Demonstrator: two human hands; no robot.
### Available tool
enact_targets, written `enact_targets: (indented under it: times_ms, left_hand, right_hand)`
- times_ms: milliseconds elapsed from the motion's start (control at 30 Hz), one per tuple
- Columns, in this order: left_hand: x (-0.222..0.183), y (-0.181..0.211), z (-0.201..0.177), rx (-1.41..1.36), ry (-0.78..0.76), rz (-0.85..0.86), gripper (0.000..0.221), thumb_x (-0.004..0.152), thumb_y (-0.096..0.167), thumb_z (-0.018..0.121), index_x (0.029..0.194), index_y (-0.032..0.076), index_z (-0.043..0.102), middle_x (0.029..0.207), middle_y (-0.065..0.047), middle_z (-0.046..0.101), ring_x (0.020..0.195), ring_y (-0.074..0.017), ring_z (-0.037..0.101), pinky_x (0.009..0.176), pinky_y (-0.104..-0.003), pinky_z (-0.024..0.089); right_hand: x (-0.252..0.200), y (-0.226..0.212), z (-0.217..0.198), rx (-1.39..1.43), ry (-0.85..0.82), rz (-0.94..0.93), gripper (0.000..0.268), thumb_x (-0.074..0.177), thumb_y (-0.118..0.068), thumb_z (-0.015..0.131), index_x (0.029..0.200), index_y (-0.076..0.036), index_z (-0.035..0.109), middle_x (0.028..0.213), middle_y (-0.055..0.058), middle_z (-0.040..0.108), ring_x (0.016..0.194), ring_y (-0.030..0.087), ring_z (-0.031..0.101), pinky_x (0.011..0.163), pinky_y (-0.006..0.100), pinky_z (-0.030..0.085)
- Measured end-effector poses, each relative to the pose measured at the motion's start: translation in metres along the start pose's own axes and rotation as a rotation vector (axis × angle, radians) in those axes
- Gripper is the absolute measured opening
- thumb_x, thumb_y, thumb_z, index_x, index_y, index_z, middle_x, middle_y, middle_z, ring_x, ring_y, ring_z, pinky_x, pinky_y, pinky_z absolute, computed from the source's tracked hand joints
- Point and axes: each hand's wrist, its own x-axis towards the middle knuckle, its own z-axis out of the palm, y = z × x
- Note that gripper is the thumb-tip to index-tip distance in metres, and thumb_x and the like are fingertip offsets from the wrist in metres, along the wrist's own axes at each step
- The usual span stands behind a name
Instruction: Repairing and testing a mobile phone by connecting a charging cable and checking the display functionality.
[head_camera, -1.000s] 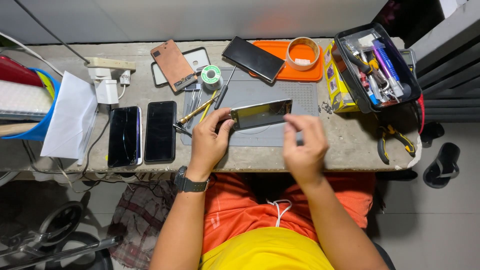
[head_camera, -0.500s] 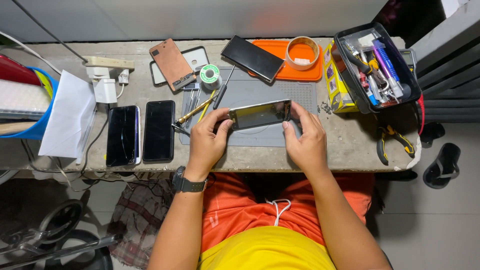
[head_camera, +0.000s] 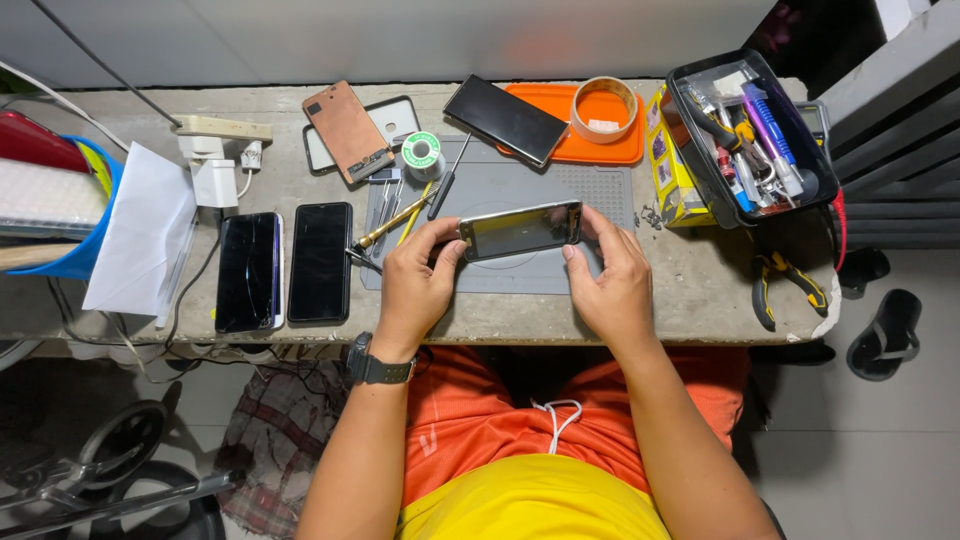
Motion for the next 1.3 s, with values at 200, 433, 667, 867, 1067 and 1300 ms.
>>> enact_targets:
  times_ms: [200,433,667,867,1067,1300]
  left_hand:
    - [0.0,0.0015,-0.0009,0.002,-0.001,0.001,0.023,0.108,0.007,0.082,0.129,0.015,0.085,0.105,-0.009,0.09,0.103,-0.0381,0.085,0.093,-0.049,0.066]
    - [0.0,0.0003,-0.0005,0.004,-0.003,0.0,0.023,0.108,0.007,0.082,0.129,0.014,0.085,0.104,-0.009,0.09,0.103,-0.0389,0.085,0.093,-0.05,0.066]
    - [-0.0003,0.0004,-0.0012,0.001,-0.005,0.001,0.023,0.108,0.007,0.081,0.13,0.015,0.085,0.105,-0.009,0.09,0.104,-0.0388,0.085,0.094,-0.05,0.066]
    - [-0.0002,0.0012,-0.0014,-0.003,-0.006,-0.001,0.023,0.108,0.007,0.081,0.13,0.015,0.085,0.106,-0.009,0.09,0.105,-0.0383,0.085,0.095,-0.05,0.066]
    - [-0.0004,0.0023,-0.0014,0.0,-0.002,0.003,0.023,0.109,0.008,0.081,0.13,0.015,0.085,0.105,-0.008,0.09,0.104,-0.038,0.085,0.095,-0.049,0.066]
    - [0.0,0.0036,-0.0017,0.001,-0.003,0.0,0.022,0.109,0.008,0.081,0.129,0.014,0.085,0.105,-0.009,0.09,0.104,-0.0377,0.086,0.094,-0.049,0.066]
  right_hand:
    - [-0.0007,0.0013,0.0,-0.01,0.0,-0.013,0.051,0.103,-0.004,0.085,0.152,0.002,0.074,0.125,0.026,0.082,0.119,0.047,0.077,0.094,0.051,0.067]
    - [0.0002,-0.0009,-0.0012,-0.008,-0.006,-0.012,0.051,0.103,-0.005,0.085,0.152,0.002,0.074,0.125,0.026,0.082,0.118,0.047,0.077,0.093,0.05,0.067]
    - [0.0,-0.0012,-0.0006,-0.006,-0.006,0.0,0.051,0.103,-0.005,0.085,0.153,0.002,0.074,0.125,0.026,0.082,0.119,0.046,0.077,0.093,0.049,0.067]
    - [0.0003,-0.0001,-0.0006,-0.017,-0.005,0.0,0.052,0.103,-0.006,0.085,0.153,0.0,0.074,0.124,0.024,0.082,0.118,0.044,0.077,0.092,0.047,0.068]
    - [0.0009,-0.0002,-0.0008,-0.02,-0.003,0.008,0.052,0.103,-0.006,0.086,0.153,0.0,0.074,0.125,0.024,0.082,0.118,0.044,0.078,0.092,0.048,0.069]
    - [0.0007,-0.0001,-0.0008,-0.019,-0.008,0.013,0.051,0.104,-0.006,0.084,0.153,-0.001,0.074,0.124,0.023,0.082,0.118,0.044,0.077,0.092,0.049,0.069]
